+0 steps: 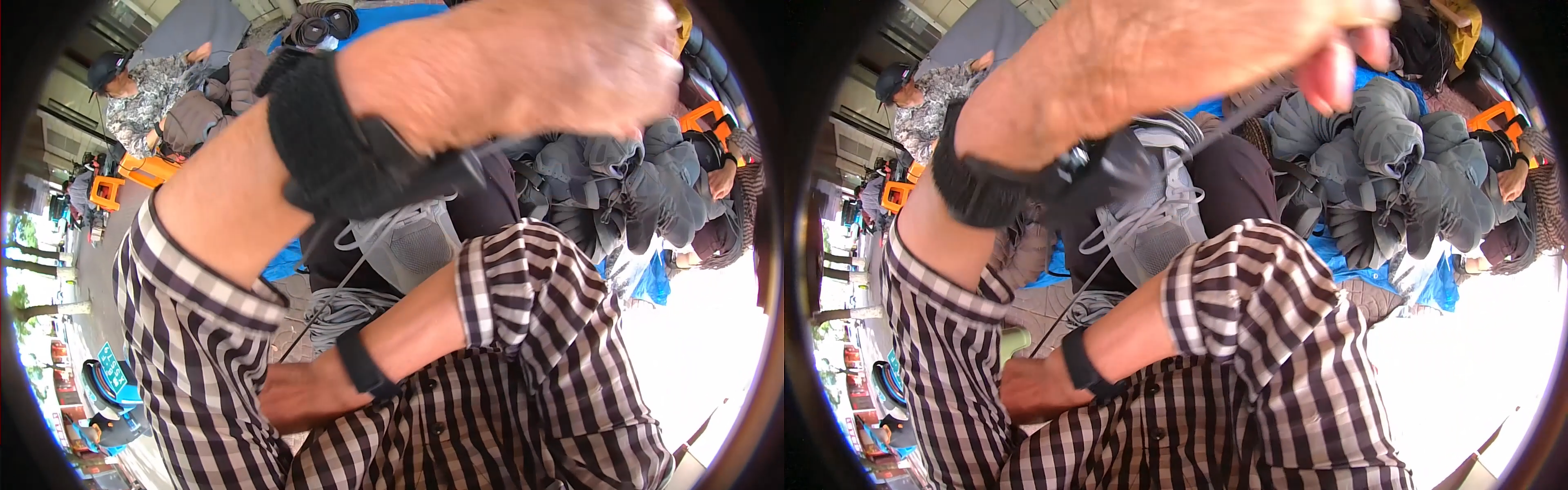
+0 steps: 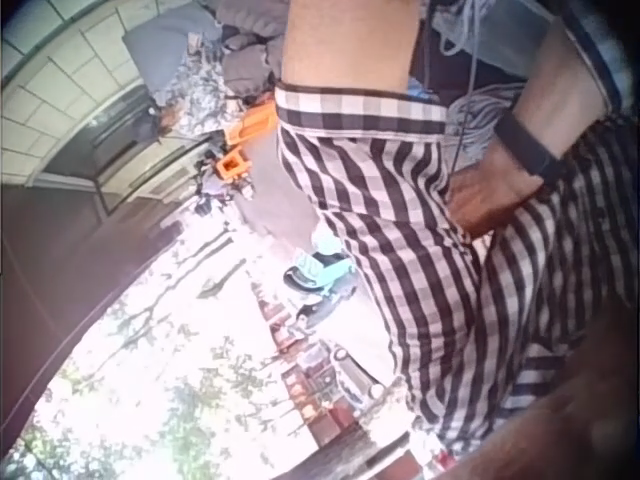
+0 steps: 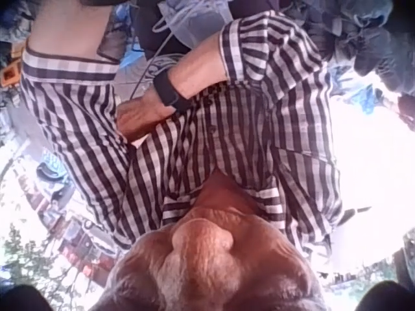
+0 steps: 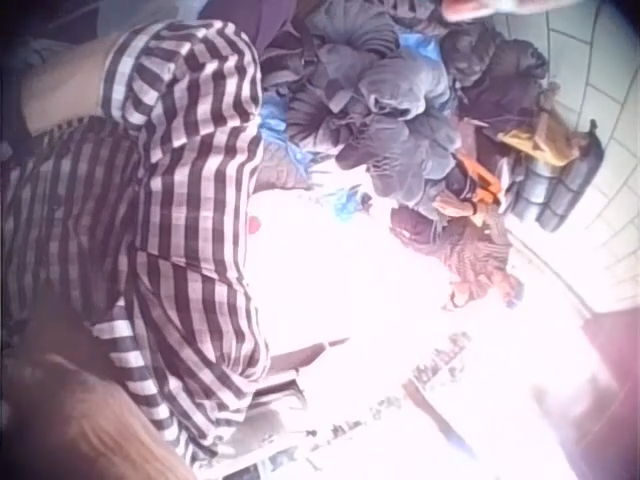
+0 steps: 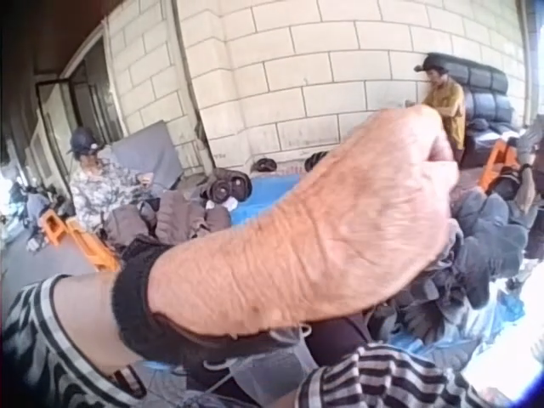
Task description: Lacing a grey athletic shoe while sitting outdoors near other workers.
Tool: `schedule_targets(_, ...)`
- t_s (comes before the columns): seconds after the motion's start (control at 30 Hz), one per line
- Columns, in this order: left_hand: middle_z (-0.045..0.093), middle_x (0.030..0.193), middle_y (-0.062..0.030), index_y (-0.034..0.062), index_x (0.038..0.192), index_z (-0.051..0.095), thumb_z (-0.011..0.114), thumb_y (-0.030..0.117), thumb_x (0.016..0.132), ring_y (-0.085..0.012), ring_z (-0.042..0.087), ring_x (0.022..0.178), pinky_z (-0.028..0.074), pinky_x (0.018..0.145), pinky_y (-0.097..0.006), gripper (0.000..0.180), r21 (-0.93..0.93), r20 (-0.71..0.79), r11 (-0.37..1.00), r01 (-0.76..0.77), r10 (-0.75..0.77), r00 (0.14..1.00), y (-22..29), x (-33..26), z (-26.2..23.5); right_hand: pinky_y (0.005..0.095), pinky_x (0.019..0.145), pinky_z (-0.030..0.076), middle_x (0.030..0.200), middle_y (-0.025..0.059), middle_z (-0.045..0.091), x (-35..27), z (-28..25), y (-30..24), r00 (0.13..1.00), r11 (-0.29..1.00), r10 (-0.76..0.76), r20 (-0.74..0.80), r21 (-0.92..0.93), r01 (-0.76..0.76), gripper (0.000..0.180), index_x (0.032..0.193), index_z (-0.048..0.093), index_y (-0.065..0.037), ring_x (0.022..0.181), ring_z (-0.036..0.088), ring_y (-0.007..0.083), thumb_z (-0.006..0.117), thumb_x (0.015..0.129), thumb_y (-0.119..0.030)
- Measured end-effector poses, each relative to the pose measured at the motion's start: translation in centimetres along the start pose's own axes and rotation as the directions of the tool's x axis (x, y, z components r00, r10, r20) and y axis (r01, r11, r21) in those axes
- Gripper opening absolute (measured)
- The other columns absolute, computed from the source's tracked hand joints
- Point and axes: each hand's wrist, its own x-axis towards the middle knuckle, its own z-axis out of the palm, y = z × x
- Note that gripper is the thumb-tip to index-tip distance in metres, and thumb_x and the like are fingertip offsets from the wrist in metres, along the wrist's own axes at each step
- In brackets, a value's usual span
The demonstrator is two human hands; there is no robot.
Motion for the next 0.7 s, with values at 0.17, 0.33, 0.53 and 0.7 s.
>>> schedule_targets(0.17, 0.054, 0.068, -0.0003, 0.0036, 0.092, 0.052, 0.054, 0.016, 0.094, -0.0083, 0.051, 0.054, 0.043, 0.050, -0.023, 0.013, -0.458, 0.524, 0.185, 0.870, -0.734, 0.432, -0.3, -10.0, -2.7, 0.0337, 0.049, 0.048, 0.072, 0.0075, 0.048, -2.1, -8.6, 5.7, 0.718, 0.758, 0.073, 0.692, 0.429, -0.491, 0.010, 0.079, 0.049, -0.004, 0.061, 0.055, 0.0215, 0.059, 0.077, -0.003)
schedule_targets(0.33, 0.052, 0.063, 0.0033, 0.0037, 0.080, 0.053, 0.063, 0.010, 0.089, -0.0033, 0.047, 0.053, 0.038, 0.047, -0.021, 0.015, -0.160, 0.493, -0.009, 0.987, -0.867, 0.072, 10.4, -16.0, -8.3, 0.0382, 0.055, 0.051, 0.076, 0.0140, 0.055, -8.0, -19.6, 10.9, 0.595, 0.682, 0.509, 0.622, 0.130, -0.719, 0.017, 0.086, 0.054, 0.000, 0.065, 0.060, 0.0321, 0.061, 0.070, -0.001)
schedule_targets(0.53, 0.064, 0.080, -0.0034, 0.0008, 0.090, 0.061, 0.068, 0.006, 0.081, -0.0084, 0.060, 0.073, 0.044, 0.054, -0.022, 0.013, 0.021, 0.509, -0.082, 0.996, -0.857, -0.081, 16.9, -19.4, -6.3, 0.0417, 0.068, 0.051, 0.093, 0.0148, 0.060, -10.8, -20.7, 13.4, 0.432, 0.550, 0.723, 0.539, -0.071, -0.832, 0.023, 0.101, 0.059, -0.001, 0.081, 0.062, 0.0361, 0.064, 0.078, 0.000)
schedule_targets(0.7, 0.062, 0.074, -0.0087, -0.0018, 0.088, 0.058, 0.070, 0.005, 0.081, -0.0134, 0.061, 0.064, 0.049, 0.058, -0.027, 0.015, -0.030, 0.505, -0.040, 0.999, -0.863, -0.019, 15.9, -19.2, -4.7, 0.0438, 0.064, 0.050, 0.082, 0.0165, 0.062, -12.9, -18.7, 14.6, 0.364, 0.644, 0.664, 0.653, -0.252, -0.722, 0.018, 0.092, 0.060, 0.000, 0.075, 0.063, 0.0361, 0.063, 0.074, 0.000)
